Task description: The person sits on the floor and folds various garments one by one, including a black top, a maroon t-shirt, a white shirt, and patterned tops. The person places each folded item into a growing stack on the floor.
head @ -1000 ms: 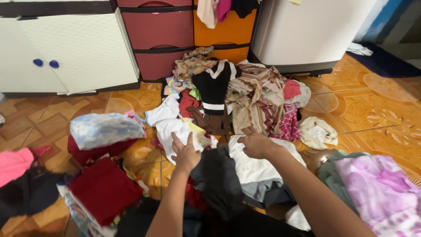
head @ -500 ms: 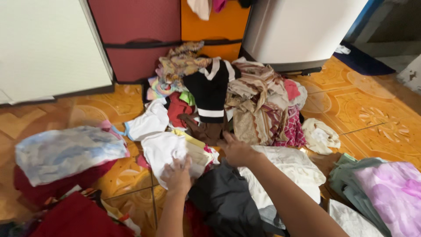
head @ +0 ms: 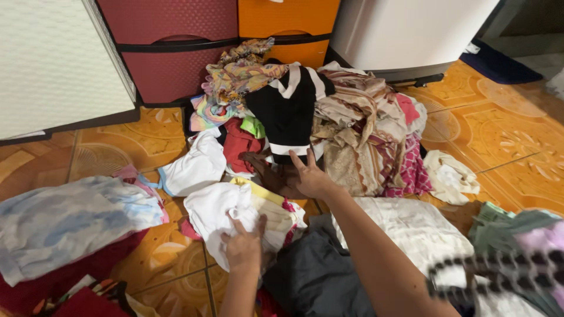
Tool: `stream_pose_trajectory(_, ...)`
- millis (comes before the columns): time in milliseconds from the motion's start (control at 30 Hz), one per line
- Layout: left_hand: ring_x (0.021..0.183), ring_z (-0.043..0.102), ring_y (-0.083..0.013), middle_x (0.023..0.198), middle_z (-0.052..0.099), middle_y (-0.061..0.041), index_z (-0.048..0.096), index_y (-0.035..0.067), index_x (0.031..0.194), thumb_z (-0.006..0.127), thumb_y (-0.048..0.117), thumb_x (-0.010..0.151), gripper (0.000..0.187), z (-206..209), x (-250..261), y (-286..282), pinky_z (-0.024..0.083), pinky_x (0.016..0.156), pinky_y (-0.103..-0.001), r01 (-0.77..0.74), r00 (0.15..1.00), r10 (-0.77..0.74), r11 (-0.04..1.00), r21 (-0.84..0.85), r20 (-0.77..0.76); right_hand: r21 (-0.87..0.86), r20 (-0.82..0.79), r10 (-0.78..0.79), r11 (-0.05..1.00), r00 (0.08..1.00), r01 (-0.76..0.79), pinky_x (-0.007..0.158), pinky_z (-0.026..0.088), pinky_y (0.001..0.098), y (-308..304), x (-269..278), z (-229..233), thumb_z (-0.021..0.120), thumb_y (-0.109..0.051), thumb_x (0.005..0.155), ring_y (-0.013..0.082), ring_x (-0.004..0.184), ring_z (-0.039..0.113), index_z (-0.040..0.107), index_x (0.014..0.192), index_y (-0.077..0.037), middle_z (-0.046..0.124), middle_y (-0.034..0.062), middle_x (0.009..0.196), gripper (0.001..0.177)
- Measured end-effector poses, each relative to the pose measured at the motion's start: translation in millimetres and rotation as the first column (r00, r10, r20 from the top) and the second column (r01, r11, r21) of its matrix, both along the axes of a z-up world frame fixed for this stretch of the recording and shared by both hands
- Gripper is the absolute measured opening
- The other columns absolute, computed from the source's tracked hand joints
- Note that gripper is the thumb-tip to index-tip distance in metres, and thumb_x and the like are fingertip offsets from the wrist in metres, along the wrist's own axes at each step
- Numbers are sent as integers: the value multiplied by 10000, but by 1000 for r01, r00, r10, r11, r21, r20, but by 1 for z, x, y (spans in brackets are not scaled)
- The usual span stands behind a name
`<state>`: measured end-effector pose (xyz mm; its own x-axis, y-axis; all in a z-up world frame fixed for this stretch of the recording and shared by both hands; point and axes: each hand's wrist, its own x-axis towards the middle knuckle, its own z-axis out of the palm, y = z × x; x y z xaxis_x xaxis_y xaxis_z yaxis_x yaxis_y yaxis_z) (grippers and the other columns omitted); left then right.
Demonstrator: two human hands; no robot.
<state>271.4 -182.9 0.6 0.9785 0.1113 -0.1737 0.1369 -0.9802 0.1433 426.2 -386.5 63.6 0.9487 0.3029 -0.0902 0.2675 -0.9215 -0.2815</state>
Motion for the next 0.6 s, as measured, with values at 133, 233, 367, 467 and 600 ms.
stream_pose_trajectory(133, 1257, 559, -433, 1608, 118, -282, 294, 539, 1545, 871, 428, 764, 977, 17, 1, 1, 370, 1146, -603, 11, 981, -34, 993, -117, -194, 69, -142, -147, 985, 979, 158, 1082, 492, 425, -8, 42, -29, 566, -99, 811, 498, 1262, 608, 104, 1647, -264, -118, 503, 1600, 969)
stream_pose_trajectory(233, 1156, 643, -334, 1611, 126, -320, 320, 533, 1523, 892, 409, 749, 971, 26, 2, 1, 270, 1200, -615, 5, 985, -28, 991, -135, -171, 177, 1, -133, 975, 991, 131, 1145, 411, 429, -10, 75, -59, 688, -143, 799, 508, 1448, 328, 227, 1617, -243, -42, 514, 1518, 944)
stream_pose_trajectory(367, 1044, 700, -309, 1463, 363, -256, 358, 515, 1520, 838, 349, 796, 884, 17, 3, -2, 260, 1187, -682, 6, 997, -16, 992, -128, -74, 278, 84, -175, 949, 981, 146, 1187, 316, 463, -10, 115, -91, 830, -224, 825, 543, 1453, 217, 389, 1577, -158, 197, 412, 1517, 874)
stream_pose_trajectory(467, 1079, 668, -317, 1498, 296, -248, 340, 512, 1505, 859, 357, 774, 909, 8, 4, -3, 245, 1175, -678, -20, 991, 0, 989, -145, -136, 594, -6, -285, 770, 959, 233, 1073, 429, 417, -13, 123, -100, 809, -152, 781, 395, 1327, 454, 477, 1482, -72, 352, 283, 1518, 780)
stream_pose_trajectory(600, 1204, 564, -462, 1493, 293, -273, 354, 498, 1525, 805, 248, 808, 883, 14, 3, -6, 255, 1161, -714, -5, 999, -1, 994, -110, -49, 862, -163, -307, 419, 938, 286, 895, 523, 322, -7, 113, -80, 714, -28, 787, 240, 1058, 657, 649, 1321, -40, 673, 176, 1220, 538)
